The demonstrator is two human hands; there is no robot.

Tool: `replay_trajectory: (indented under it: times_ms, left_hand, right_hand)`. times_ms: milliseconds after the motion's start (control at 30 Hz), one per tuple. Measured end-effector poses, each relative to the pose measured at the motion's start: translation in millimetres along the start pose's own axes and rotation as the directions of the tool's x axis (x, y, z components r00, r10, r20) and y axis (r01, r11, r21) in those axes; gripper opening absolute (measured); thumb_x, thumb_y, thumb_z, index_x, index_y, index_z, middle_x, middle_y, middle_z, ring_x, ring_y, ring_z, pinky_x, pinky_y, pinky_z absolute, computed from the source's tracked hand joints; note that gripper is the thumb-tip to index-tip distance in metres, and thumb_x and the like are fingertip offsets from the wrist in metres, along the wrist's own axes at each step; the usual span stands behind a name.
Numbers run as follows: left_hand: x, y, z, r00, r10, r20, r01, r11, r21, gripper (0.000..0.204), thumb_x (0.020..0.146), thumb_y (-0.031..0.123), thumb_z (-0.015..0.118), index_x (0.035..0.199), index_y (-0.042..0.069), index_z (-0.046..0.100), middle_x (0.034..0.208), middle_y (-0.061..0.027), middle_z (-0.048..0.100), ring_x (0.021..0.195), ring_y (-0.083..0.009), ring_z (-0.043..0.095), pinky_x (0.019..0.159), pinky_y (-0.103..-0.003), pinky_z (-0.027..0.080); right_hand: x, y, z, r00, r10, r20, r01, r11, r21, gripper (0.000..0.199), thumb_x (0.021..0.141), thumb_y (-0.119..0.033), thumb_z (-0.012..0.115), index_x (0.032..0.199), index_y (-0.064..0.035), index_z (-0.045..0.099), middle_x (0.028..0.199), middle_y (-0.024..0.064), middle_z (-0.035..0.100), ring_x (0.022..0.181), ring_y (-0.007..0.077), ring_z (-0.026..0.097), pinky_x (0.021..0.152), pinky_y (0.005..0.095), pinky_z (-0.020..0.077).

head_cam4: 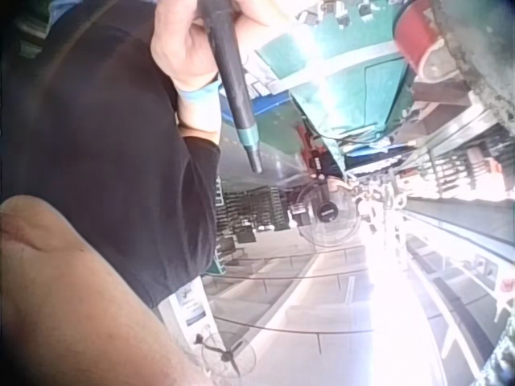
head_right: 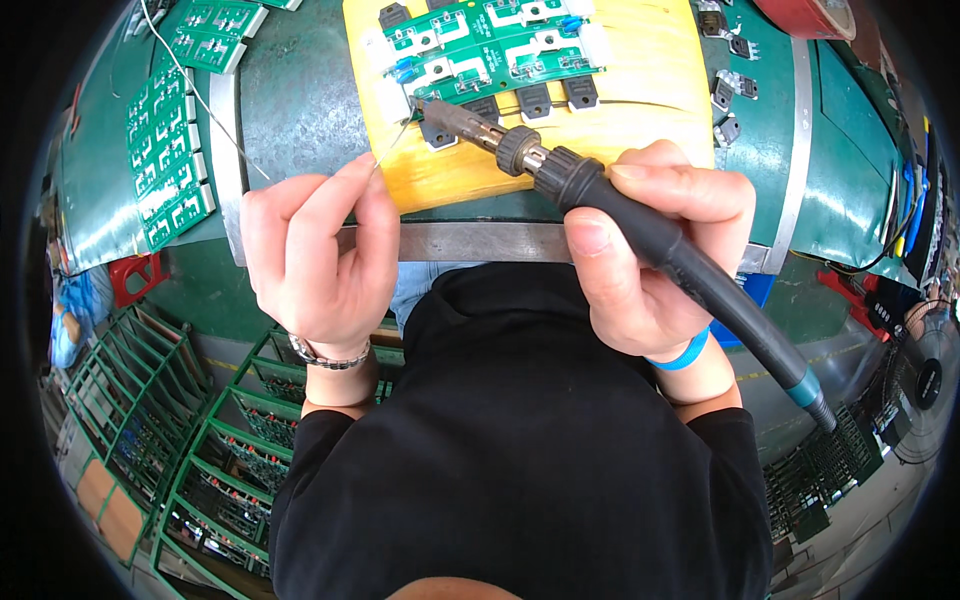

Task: The person solders components onto a circuit board using a soldering iron and solder wire, then sets the board aside. Next, the person places a new circuit board onto a jig, inserts components into it by hand, and presses another board layer onto the assembly.

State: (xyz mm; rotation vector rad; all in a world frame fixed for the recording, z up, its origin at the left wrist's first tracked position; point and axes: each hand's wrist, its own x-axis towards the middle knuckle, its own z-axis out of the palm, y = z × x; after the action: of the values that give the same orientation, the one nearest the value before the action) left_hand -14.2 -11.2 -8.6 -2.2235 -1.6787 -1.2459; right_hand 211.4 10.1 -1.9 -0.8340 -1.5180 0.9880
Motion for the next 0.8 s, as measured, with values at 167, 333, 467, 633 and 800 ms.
replay_trajectory:
  times_ms: [167,333,467,633,800]
  left_hand:
    - [2.0,0.9,-6.9,1.000,0.019,-0.011,-0.019,1.000,0.009,0.030,0.070,-0.011,0.077,0.096,0.002,0.074,0.083,-0.0070,0.061,0.067,-0.0173,0.055,0.055,-0.028,0.042]
    - [-1.6,-0.6,-3.7,1.000,-0.008,-0.027,0.009,1.000,0.017,0.030,0.069,-0.006,0.078,0.097,0.005,0.074,0.083,-0.0043,0.059,0.068,-0.0185,0.054,0.057,-0.029,0.043]
    - [-2.8,-1.8,-2.5,0.998,-0.034,-0.051,0.035,0.999,0.017,0.032,0.069,-0.001,0.080,0.099,0.009,0.075,0.083,-0.0015,0.058,0.068,-0.0197,0.053,0.059,-0.031,0.043]
    - [-3.0,-1.3,-3.5,0.999,-0.022,-0.038,0.023,1.000,0.011,0.032,0.069,-0.001,0.080,0.099,0.008,0.074,0.083,-0.0015,0.058,0.069,-0.0198,0.053,0.059,-0.031,0.043]
    - [-3.2,0.6,-2.4,0.999,-0.022,-0.031,0.021,1.000,-0.015,0.032,0.069,-0.001,0.080,0.099,0.008,0.074,0.083,-0.0018,0.057,0.068,-0.0197,0.053,0.059,-0.031,0.043]
  right_hand:
    - [0.8,-0.5,-1.3,1.000,-0.006,0.016,0.007,1.000,-0.017,0.036,0.088,0.000,0.071,0.114,-0.0007,0.046,0.085,0.0123,0.059,0.072,0.0140,0.054,0.069,0.0269,0.0432]
    - [-2.0,-2.3,-3.0,1.000,-0.015,0.003,0.015,1.000,-0.027,0.036,0.089,-0.001,0.070,0.115,-0.0007,0.045,0.087,0.0124,0.058,0.073,0.0137,0.052,0.070,0.0270,0.0427]
    - [-2.3,-5.5,-7.2,0.998,-0.038,-0.051,0.039,0.999,0.017,0.036,0.090,-0.004,0.069,0.116,-0.0008,0.045,0.089,0.0127,0.058,0.074,0.0136,0.051,0.072,0.0271,0.0424]
    - [-2.9,-4.1,-7.9,0.998,-0.046,-0.037,0.046,0.999,0.000,0.036,0.090,-0.005,0.069,0.117,-0.0008,0.045,0.089,0.0134,0.058,0.074,0.0138,0.051,0.072,0.0272,0.0423]
    - [-4.4,-3.6,-5.5,0.999,-0.050,0.015,0.050,0.999,-0.010,0.036,0.089,-0.002,0.070,0.115,-0.0011,0.045,0.090,0.0132,0.058,0.075,0.0135,0.051,0.071,0.0273,0.0427]
